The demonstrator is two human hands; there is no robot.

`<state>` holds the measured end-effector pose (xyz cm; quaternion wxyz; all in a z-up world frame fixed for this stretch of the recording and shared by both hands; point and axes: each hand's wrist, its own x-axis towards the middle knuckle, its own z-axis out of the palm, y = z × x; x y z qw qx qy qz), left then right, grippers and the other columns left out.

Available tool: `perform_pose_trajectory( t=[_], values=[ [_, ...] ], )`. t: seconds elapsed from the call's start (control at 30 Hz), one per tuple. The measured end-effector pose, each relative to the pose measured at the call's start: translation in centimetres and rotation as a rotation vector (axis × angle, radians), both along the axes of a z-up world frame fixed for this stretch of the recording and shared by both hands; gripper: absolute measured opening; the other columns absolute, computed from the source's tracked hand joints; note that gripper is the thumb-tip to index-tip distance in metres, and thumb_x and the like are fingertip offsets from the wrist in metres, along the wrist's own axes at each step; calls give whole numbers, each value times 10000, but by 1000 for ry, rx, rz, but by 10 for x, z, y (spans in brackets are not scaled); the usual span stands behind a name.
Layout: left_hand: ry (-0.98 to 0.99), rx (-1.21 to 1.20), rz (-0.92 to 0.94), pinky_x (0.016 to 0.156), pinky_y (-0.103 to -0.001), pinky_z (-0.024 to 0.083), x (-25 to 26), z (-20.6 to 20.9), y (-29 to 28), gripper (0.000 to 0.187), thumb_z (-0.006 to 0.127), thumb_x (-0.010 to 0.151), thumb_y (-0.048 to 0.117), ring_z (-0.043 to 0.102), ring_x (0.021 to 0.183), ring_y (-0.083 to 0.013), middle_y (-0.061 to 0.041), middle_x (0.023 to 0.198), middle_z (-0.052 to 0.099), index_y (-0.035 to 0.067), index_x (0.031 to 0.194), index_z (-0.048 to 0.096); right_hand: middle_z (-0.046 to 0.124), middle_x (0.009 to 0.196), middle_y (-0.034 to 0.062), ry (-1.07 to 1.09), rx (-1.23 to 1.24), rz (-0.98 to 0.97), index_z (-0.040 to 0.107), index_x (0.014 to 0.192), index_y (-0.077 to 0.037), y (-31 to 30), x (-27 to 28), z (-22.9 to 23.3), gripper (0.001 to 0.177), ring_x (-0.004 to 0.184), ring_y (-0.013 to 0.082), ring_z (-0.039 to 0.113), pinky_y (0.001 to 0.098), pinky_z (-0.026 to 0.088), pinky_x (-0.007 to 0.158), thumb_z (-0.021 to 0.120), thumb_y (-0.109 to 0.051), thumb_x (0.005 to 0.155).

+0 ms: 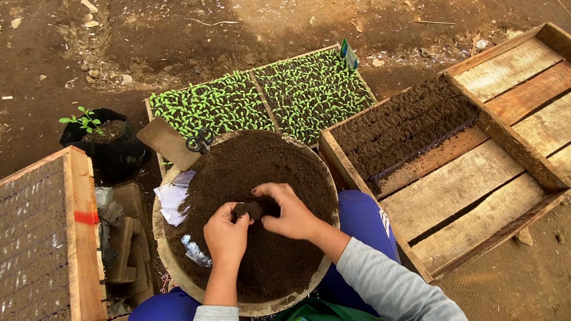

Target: The person sits on the ground and repeatedly scoops soil from a round container, wraps seeds in the soil, and places the soil balls into a wooden tray. The person also handles a small packet of seeds and places the wrapped seeds into rows within the tray.

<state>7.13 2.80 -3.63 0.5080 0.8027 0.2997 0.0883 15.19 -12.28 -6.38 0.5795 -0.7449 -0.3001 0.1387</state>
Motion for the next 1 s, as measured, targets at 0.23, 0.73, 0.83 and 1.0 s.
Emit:
perform_pose_trajectory(
  t=[0.23, 0.73, 0.83, 1.0],
  values=[
    [-89, -131, -20, 652, -312, 519, 1, -35, -5, 160, 633, 765, 28, 668, 652, -171, -79, 638, 721, 107, 826, 758, 645, 1098, 195, -171, -169, 19, 550, 1274, -44, 3, -23, 37, 602, 1104, 388, 577, 484, 459, 975, 730, -108, 703],
    [-237, -78, 13, 763, -237, 505, -19, 11, -16, 258, 605, 923, 20, 695, 869, -145, -61, 1042, 692, 59, 1171, 662, 712, 1058, 86, 10, -354, -649, 570, 1177, -129, -200, 46, 4, 372, 900, 216, 693, 323, 590, 783, 713, -108, 834],
    [-243, -81, 31, 797, -227, 499, -20, 13, -19, 277, 593, 911, -3, 687, 883, -137, -54, 1059, 693, 57, 1172, 663, 701, 1044, 107, 120, -578, -815, 560, 1187, -154, -244, 66, -48, 366, 876, 281, 671, 381, 547, 727, 675, -201, 843],
    [-246, -21, 29, 823, -226, 503, -17, 7, -15, 268, 593, 906, -8, 685, 890, -130, -50, 1051, 696, 51, 1155, 672, 695, 959, 147, 161, -666, -850, 532, 1062, -132, -255, 91, -112, 301, 824, 370, 639, 464, 453, 678, 628, -283, 821]
  ],
)
